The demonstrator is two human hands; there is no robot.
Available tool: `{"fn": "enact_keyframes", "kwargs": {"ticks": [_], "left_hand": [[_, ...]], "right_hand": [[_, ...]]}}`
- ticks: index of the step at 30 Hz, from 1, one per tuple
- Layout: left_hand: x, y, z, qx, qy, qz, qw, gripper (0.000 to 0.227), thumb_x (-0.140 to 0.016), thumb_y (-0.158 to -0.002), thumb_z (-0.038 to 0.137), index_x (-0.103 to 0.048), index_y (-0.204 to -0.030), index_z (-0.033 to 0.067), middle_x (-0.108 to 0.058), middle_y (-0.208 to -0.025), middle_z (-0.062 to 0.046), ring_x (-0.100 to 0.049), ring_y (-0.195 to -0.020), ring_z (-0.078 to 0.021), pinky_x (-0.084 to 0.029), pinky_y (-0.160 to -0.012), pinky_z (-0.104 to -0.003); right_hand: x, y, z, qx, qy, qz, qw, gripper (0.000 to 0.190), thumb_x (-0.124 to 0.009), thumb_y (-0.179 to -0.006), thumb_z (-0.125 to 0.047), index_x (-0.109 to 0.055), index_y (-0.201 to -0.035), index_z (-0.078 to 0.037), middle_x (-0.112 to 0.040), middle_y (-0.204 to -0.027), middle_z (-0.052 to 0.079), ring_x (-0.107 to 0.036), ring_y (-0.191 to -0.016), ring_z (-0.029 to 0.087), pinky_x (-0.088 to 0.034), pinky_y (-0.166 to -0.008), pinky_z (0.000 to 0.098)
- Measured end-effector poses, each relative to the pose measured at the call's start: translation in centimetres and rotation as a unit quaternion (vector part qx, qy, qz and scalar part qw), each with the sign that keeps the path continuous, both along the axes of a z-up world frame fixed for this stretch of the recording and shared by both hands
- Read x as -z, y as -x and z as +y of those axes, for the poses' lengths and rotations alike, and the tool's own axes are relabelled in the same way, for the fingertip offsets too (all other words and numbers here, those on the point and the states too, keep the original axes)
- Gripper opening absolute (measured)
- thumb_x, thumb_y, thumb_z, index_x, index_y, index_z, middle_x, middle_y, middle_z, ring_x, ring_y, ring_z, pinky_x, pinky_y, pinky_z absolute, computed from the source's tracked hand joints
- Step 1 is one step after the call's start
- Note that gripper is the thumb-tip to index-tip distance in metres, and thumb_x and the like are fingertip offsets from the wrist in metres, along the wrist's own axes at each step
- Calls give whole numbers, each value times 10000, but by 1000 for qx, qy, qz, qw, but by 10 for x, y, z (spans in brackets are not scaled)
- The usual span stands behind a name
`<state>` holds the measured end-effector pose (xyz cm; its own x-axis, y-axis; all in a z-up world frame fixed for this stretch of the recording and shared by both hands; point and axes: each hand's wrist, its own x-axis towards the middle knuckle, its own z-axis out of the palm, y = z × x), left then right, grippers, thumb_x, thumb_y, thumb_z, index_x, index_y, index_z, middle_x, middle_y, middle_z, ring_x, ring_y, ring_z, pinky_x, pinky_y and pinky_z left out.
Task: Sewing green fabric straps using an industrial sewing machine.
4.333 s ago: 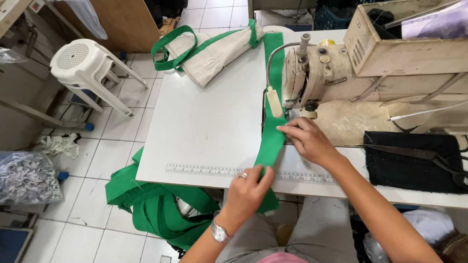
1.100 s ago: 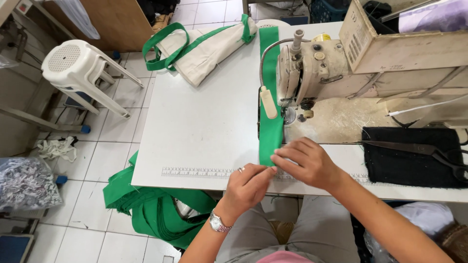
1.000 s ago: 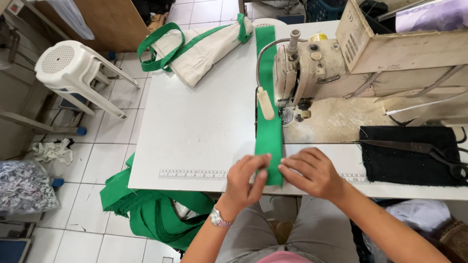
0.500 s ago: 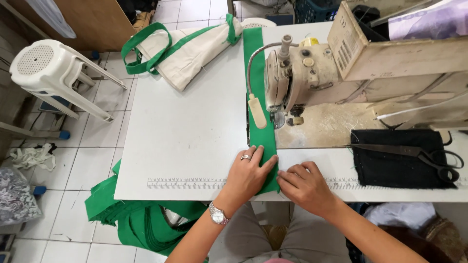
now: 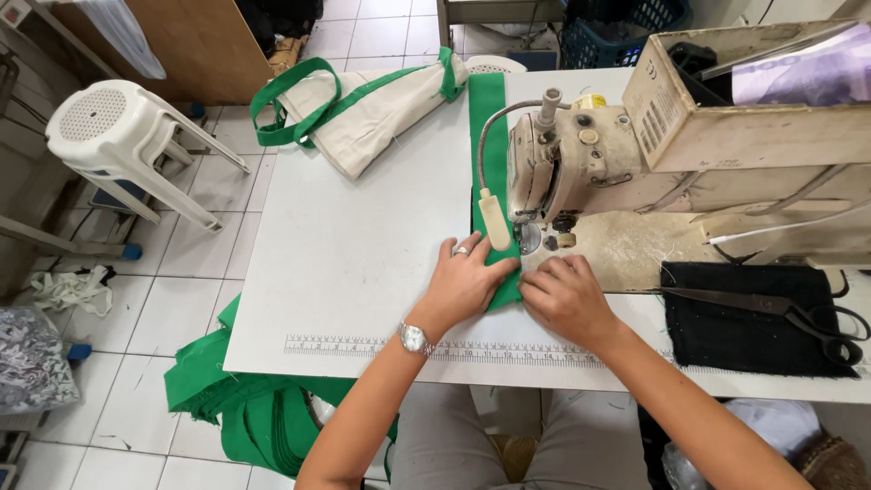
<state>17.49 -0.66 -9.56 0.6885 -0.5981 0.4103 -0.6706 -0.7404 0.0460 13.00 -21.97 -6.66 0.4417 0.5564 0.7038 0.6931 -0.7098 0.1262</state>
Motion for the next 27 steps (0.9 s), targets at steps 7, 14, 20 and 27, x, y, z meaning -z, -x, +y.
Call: {"fn": "enact_keyframes", "kwargs": {"ticks": [7, 14, 20, 27], "left_hand": [[-2, -28, 2, -24, -32, 46, 998, 268, -573, -980, 391, -639, -1235, 342, -598, -1375, -128, -518, -1394, -331, -330, -1085, -641], [-7, -13, -6, 136, 52, -97, 985, 89, -558, -976, 170, -635, -1017, 188, -643, -928, -64, -688, -973, -267, -545, -768, -385], [-18, 0, 7, 174, 81, -44, 980, 170, -528, -987, 159, -688, -1042, 149, -697, -1070, -94, -711, -1054, -277, -564, -863, -382], [-14, -30, 11, 126, 54, -12, 991, 303, -545, -853, 189, -716, -1103, 183, -709, -1028, -116, -706, -1093, -300, -456, -1067, -538]], "right_hand": [[15, -31, -6, 20, 4, -41, 999, 75, -666, -912, -282, -711, -899, -223, -679, -939, -14, -626, -920, 229, -418, -734, 418], [35, -34, -12, 31, -41, -21, 998, 32, -705, -897, -246, -730, -889, -227, -684, -942, -47, -645, -934, 206, -447, -811, 411], [18, -19, -10, 34, -37, 20, 999, 96, -688, -887, -339, -731, -868, -256, -688, -957, -68, -646, -996, 192, -427, -917, 455], [26, -28, -14, 113, 14, 0, 994, 211, -626, -889, -378, -737, -1041, -283, -680, -1035, -15, -667, -989, 232, -434, -982, 509]]}}
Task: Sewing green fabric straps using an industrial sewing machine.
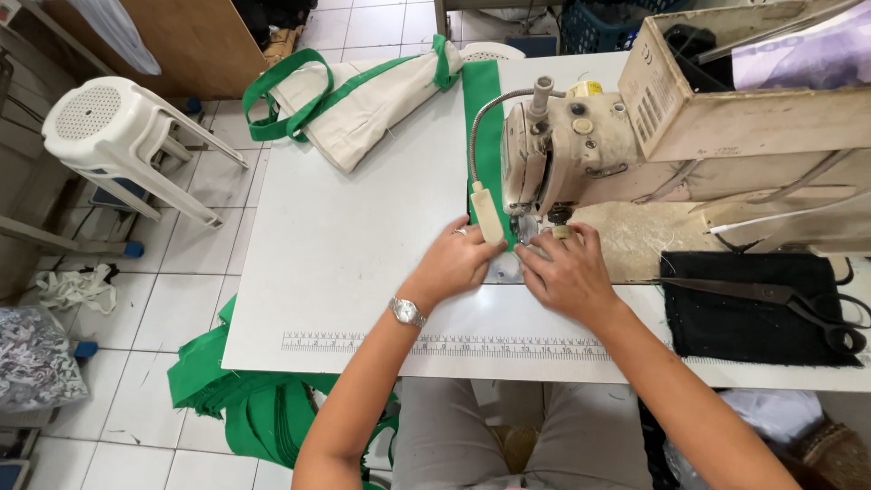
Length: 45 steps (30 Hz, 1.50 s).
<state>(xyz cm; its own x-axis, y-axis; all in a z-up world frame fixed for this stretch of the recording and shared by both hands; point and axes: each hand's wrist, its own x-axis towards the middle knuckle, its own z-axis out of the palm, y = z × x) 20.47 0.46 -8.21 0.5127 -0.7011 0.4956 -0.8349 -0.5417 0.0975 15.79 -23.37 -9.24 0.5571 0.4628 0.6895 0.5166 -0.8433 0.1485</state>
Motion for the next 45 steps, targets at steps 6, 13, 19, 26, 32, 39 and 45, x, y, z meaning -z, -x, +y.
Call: {"fn": "enact_keyframes", "kwargs": {"ticks": [6, 13, 19, 26, 32, 39, 45], "left_hand": [[19, -32, -1, -43, 1, 76, 996, 360, -520, -836, 208, -751, -1112, 184, -716, -1171, -100, -661, -1215, -313, -418, -1121, -564], [14, 16, -6, -148, 20, 12, 989, 353, -566, -921, 210, -678, -1255, 192, -639, -1367, -158, -586, -1327, -364, -473, -1093, -552], [-24, 167, 78, -237, 295, -60, 924, 406, -710, -967, 93, -623, -1362, 129, -556, -1471, -117, -642, -1215, -238, -495, -1067, -398], [182, 191, 258, -667, 409, 41, 622, 195, -574, -981, 202, -594, -1057, 23, -537, -1044, -148, -532, -912, -297, -449, -853, -415], [263, 171, 284, -689, 424, 121, 575, 401, -857, -768, 262, -565, -930, 41, -593, -851, -109, -568, -766, -280, -521, -752, -401], [247, 185, 282, -691, 457, 110, 549, 113, -752, -850, 139, -705, -808, 45, -691, -707, -62, -593, -599, -199, -525, -637, -343], [225, 173, 266, -373, 879, 147, 259, 281, -478, -999, 161, -571, -1172, -40, -617, -1148, -191, -605, -998, -260, -529, -900, -371]], "right_hand": [[4, 6, -5, 29, -19, 16, 999, 289, -606, -909, -404, -748, -1146, -318, -691, -1013, 2, -656, -980, 262, -445, -964, 491], [12, 11, -29, 61, -25, 63, 996, 364, -678, -875, -399, -770, -1210, -292, -674, -934, 74, -660, -973, 317, -494, -862, 511], [-2, 24, -26, -5, -102, 188, 977, 281, -742, -981, -110, -810, -1252, -78, -723, -1002, 147, -618, -912, 330, -497, -918, 420], [134, -32, -78, -73, -224, 279, 931, 249, -573, -1236, 141, -590, -1473, 218, -577, -1301, 360, -598, -1047, 439, -509, -956, 486], [131, -27, -68, -42, -289, 366, 884, 367, -338, -1259, 101, -375, -1613, 189, -528, -1308, 460, -621, -912, 533, -541, -808, 538], [98, -6, -59, -62, -222, 275, 933, 344, -524, -1235, 191, -537, -1576, 239, -619, -1372, 410, -655, -1009, 472, -561, -842, 471], [7, 47, -4, -45, -161, 253, 953, 435, -712, -1074, 121, -644, -1485, 244, -630, -1298, 374, -650, -1039, 426, -568, -870, 451]]}}
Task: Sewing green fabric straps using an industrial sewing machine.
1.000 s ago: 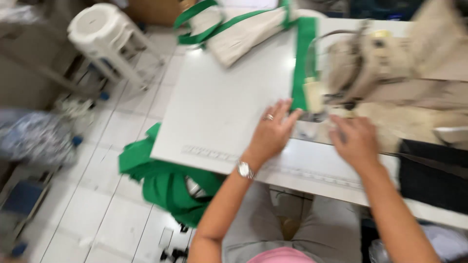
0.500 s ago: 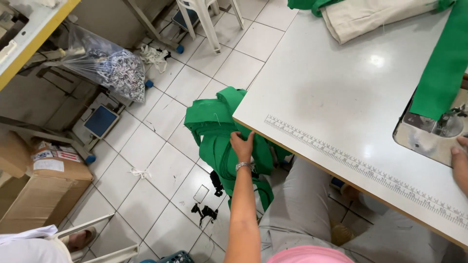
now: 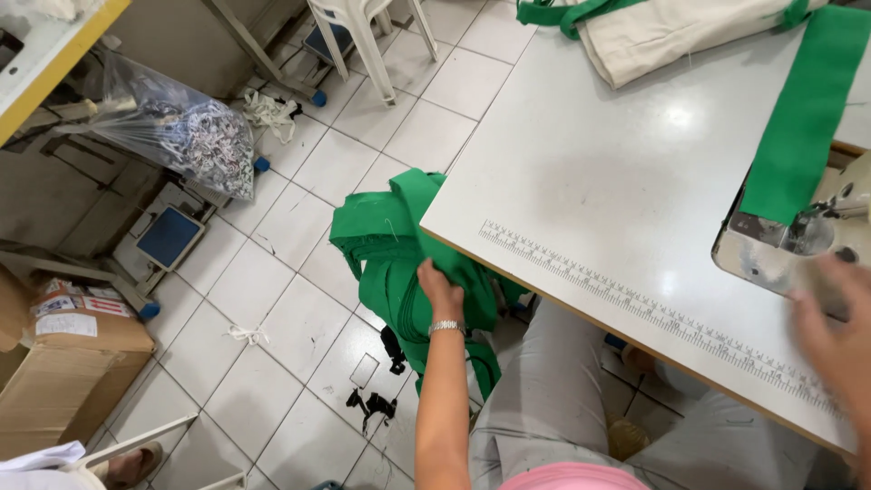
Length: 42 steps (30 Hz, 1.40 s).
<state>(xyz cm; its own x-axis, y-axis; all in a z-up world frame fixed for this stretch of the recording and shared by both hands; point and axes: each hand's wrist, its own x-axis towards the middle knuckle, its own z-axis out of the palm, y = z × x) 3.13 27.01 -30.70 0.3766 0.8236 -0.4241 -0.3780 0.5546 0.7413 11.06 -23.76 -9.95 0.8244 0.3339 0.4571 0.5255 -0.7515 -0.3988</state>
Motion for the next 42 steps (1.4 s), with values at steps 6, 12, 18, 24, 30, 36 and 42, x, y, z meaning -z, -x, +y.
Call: {"fn": "enact_keyframes", "kwargs": {"ticks": [6, 12, 18, 24, 30, 36, 42], "left_hand": [[-219, 56, -137, 80, 111, 61, 989, 605, -484, -988, 454, -515, -1415, 26, -637, -1227, -141, -633, -1025, -227, -525, -845, -334], [-88, 182, -225, 572, -41, -46, 818, 188, -649, -920, 48, -716, -1074, -38, -699, -942, -60, -564, -835, -101, -459, -776, -228], [-240, 110, -149, 466, 81, -361, 804, 589, -480, -932, 44, -353, -1507, 43, -546, -1398, -278, -562, -1252, -437, -577, -964, -490], [-242, 109, -65, 292, -61, -35, 954, 835, -234, -900, 478, -330, -1553, -33, -412, -1462, -240, -405, -1335, -385, -334, -1125, -595], [65, 73, -118, 398, -190, 84, 894, 313, -562, -1001, 248, -733, -1117, 14, -787, -994, -140, -737, -782, -215, -617, -725, -354], [-207, 125, -246, 595, -289, -104, 743, 707, -467, -990, 272, -202, -1585, -4, -239, -1683, -174, -246, -1542, -316, -141, -1224, -443], [-240, 100, -193, 385, -52, -119, 914, 495, -664, -878, 52, -583, -1350, -73, -679, -1046, -208, -669, -876, -275, -581, -768, -380]], "right_hand": [[-52, 123, 111, -118, -184, 419, 881, 434, -591, -898, -168, -703, -1305, -67, -805, -1256, 49, -778, -1056, 173, -595, -942, 317], [-12, 152, 138, -179, -358, 489, 775, 351, -742, -794, 11, -740, -1145, 24, -824, -913, 86, -686, -752, 145, -575, -679, 274], [-45, 153, 54, -427, -99, 373, 818, 270, -791, -802, -143, -530, -777, -80, -626, -863, 53, -579, -827, 289, -482, -785, 387], [150, 160, -42, -120, 119, 379, 910, 445, -758, -810, -268, -636, -1230, -187, -680, -1258, -16, -602, -1134, 254, -461, -999, 376], [-38, 147, 44, -148, -32, 417, 896, 1096, -929, -705, -422, -312, -1591, -228, -430, -1612, 21, -502, -1417, 251, -451, -1108, 382], [-86, 157, 77, -105, -280, 358, 885, 405, -649, -866, -182, -709, -1254, -87, -867, -990, 24, -725, -709, 118, -596, -648, 258], [-82, 161, 36, -174, -184, 323, 912, 78, -686, -828, -122, -747, -852, -80, -738, -772, 0, -610, -636, 174, -520, -606, 287]]}}
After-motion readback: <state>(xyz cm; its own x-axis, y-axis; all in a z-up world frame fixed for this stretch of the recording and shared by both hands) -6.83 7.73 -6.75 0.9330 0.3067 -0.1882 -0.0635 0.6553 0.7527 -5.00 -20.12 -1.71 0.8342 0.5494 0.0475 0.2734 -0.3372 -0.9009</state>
